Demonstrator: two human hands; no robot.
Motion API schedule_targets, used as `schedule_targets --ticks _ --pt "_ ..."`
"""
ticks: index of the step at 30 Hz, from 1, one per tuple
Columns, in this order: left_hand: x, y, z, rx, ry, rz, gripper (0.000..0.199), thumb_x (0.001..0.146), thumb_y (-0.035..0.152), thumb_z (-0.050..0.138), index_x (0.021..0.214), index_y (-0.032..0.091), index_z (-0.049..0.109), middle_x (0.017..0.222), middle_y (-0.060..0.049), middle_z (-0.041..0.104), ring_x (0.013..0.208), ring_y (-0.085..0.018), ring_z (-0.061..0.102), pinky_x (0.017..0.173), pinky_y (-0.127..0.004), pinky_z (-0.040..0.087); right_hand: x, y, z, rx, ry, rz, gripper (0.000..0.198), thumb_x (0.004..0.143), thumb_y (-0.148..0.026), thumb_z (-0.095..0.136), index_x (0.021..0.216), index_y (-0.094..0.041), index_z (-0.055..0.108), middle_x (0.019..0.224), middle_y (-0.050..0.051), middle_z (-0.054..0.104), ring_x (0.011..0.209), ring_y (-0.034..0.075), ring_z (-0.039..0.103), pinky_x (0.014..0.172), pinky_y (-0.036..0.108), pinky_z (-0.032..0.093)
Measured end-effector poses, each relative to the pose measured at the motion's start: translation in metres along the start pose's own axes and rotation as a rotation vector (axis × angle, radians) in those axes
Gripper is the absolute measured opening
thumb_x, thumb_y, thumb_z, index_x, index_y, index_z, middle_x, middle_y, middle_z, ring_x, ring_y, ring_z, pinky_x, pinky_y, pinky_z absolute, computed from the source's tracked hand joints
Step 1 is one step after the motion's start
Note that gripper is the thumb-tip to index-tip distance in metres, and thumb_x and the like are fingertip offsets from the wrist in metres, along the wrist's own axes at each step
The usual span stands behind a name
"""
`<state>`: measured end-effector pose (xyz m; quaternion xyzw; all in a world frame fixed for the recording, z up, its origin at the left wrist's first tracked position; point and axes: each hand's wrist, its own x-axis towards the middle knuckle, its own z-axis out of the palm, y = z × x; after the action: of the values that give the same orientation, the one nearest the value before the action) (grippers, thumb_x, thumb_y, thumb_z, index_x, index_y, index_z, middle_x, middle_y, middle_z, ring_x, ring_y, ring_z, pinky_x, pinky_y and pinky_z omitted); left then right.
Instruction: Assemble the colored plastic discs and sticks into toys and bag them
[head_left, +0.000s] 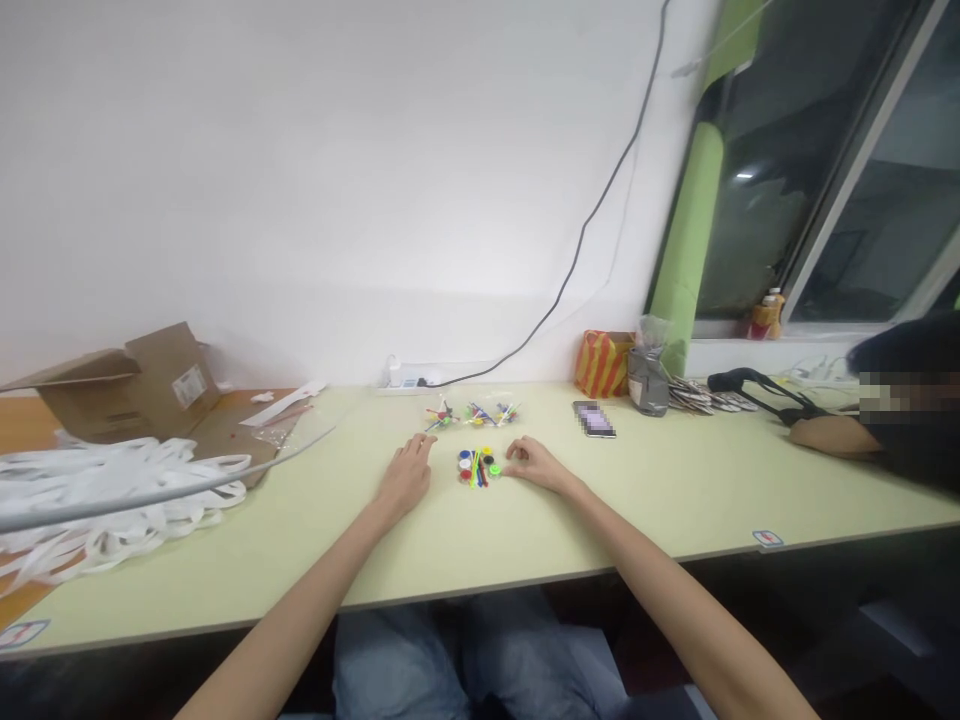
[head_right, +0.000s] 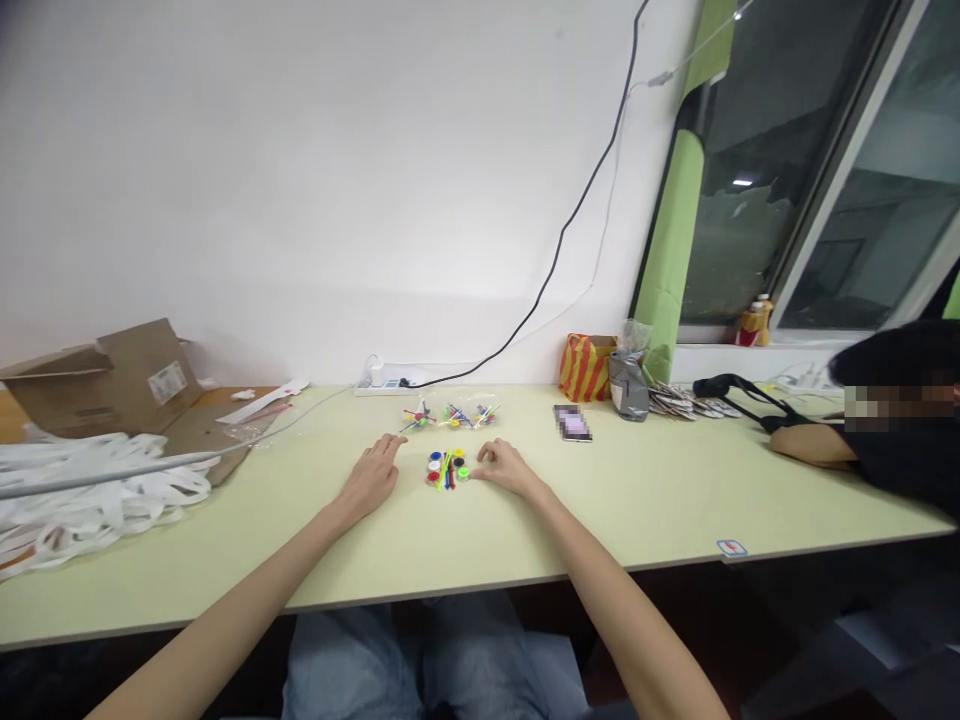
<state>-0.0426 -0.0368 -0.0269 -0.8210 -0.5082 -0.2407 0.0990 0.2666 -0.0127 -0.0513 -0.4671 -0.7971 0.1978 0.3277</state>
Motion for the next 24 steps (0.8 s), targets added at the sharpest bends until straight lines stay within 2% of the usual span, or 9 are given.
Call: schedule_targets --ticks 5,7,9,12,14,17,20,24 --pt "0.015 -0.007 0.006 0.021 -0.019 -0.038 0.056 0.078 0.0 0.038 0.133 0.014 0.046 0.127 -0.016 0.053 0.117 -0.028 0.053 0.097 -0.044 0.044 0.006 -0.004 -0.001 0.013 -0.056 -0.032 0.04 0.071 -0.049 0.078 0.092 -0.018 0.065 0.085 0.001 0.056 0.081 0.017 0.052 0.075 0.029 0.042" --pt "0.017 -0.006 0.005 -0.008 -0.01 -0.017 0.06 0.076 -0.002 0.038 0.132 0.016 0.047 0.128 -0.015 0.054 0.118 -0.027 0.052 0.099 -0.044 0.044 0.008 -0.006 -0.002 0.025 -0.083 -0.035 0.041 0.071 -0.049 0.078 0.094 -0.018 0.064 0.084 0.0 0.054 0.08 0.017 0.051 0.074 0.028 0.041" --pt "0.013 -0.004 0.002 -0.055 0.012 0.025 0.064 0.074 -0.005 0.038 0.131 0.019 0.049 0.128 -0.012 0.055 0.119 -0.026 0.053 0.101 -0.043 0.043 0.006 -0.006 -0.005 0.063 -0.102 -0.023 0.047 0.073 -0.046 0.077 0.108 -0.018 0.061 0.086 0.0 0.053 0.079 0.016 0.051 0.074 0.028 0.042" --pt "-0.001 -0.004 -0.004 -0.116 0.026 0.085 0.067 0.071 -0.006 0.036 0.131 0.022 0.048 0.127 -0.01 0.056 0.119 -0.025 0.054 0.103 -0.043 0.043 -0.006 -0.004 -0.018 0.148 -0.152 0.003 0.066 0.079 -0.041 0.071 0.136 -0.022 0.043 0.092 0.0 0.053 0.074 0.014 0.049 0.073 0.028 0.044" --pt "-0.013 -0.007 -0.009 -0.135 0.023 0.093 0.069 0.071 -0.006 0.036 0.133 0.022 0.046 0.129 -0.009 0.056 0.119 -0.025 0.054 0.102 -0.043 0.044 -0.017 0.0 -0.031 0.167 -0.208 0.018 0.069 0.082 -0.039 0.067 0.142 -0.024 0.036 0.096 0.001 0.053 0.07 0.013 0.049 0.07 0.027 0.044" --pt "-0.02 -0.015 -0.011 -0.15 0.004 0.085 0.07 0.071 -0.005 0.035 0.134 0.023 0.043 0.132 -0.009 0.054 0.119 -0.024 0.054 0.101 -0.041 0.045 -0.029 0.005 -0.051 0.141 -0.251 0.04 0.065 0.083 -0.034 0.064 0.142 -0.025 0.038 0.095 0.001 0.055 0.069 0.013 0.05 0.067 0.026 0.044" --pt "-0.005 -0.026 -0.006 -0.122 0.001 0.07 0.07 0.071 -0.005 0.036 0.135 0.022 0.043 0.131 -0.01 0.054 0.119 -0.024 0.054 0.101 -0.041 0.045 -0.026 0.009 -0.057 0.116 -0.237 0.053 0.07 0.083 -0.029 0.062 0.146 -0.024 0.033 0.088 0.0 0.055 0.07 0.015 0.053 0.068 0.027 0.044" --pt "0.037 -0.044 0.011 -0.045 0.024 -0.044 0.066 0.075 -0.004 0.036 0.137 0.018 0.044 0.132 -0.014 0.054 0.122 -0.027 0.053 0.102 -0.045 0.044 0.003 0.012 -0.037 0.032 -0.129 0.063 0.082 0.083 -0.023 0.058 0.154 -0.025 0.017 0.086 -0.001 0.057 0.07 0.016 0.055 0.071 0.028 0.044"
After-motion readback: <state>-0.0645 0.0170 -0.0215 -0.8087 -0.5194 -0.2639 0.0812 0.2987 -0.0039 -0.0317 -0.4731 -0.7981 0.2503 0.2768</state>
